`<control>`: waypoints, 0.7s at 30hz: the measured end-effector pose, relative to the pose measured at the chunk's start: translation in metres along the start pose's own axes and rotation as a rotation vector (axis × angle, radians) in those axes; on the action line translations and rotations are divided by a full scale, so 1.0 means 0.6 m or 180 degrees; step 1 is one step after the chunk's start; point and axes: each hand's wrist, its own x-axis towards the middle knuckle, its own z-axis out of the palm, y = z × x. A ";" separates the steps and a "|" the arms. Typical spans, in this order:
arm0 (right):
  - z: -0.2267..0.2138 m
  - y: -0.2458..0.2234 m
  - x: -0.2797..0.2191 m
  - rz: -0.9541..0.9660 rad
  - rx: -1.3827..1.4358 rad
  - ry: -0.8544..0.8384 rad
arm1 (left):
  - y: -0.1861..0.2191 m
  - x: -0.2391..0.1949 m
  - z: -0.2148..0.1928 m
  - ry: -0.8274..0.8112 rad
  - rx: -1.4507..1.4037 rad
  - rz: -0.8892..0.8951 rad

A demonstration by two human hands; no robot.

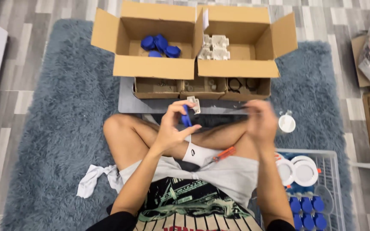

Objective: Assembling or preparing electrical components using a screwdriver while sitting on the floor

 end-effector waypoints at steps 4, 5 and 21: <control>-0.050 0.060 0.050 -0.0097 -0.0569 0.0114 | 0.007 -0.014 -0.018 -0.0086 -0.0249 -0.0193; -0.050 0.070 0.056 -0.0139 -0.0660 0.0080 | 0.010 -0.021 -0.017 -0.0103 -0.0444 -0.0386; 0.067 -0.041 -0.138 -0.0203 -0.1185 -0.4197 | -0.015 -0.071 -0.028 0.0124 -0.1993 -0.1137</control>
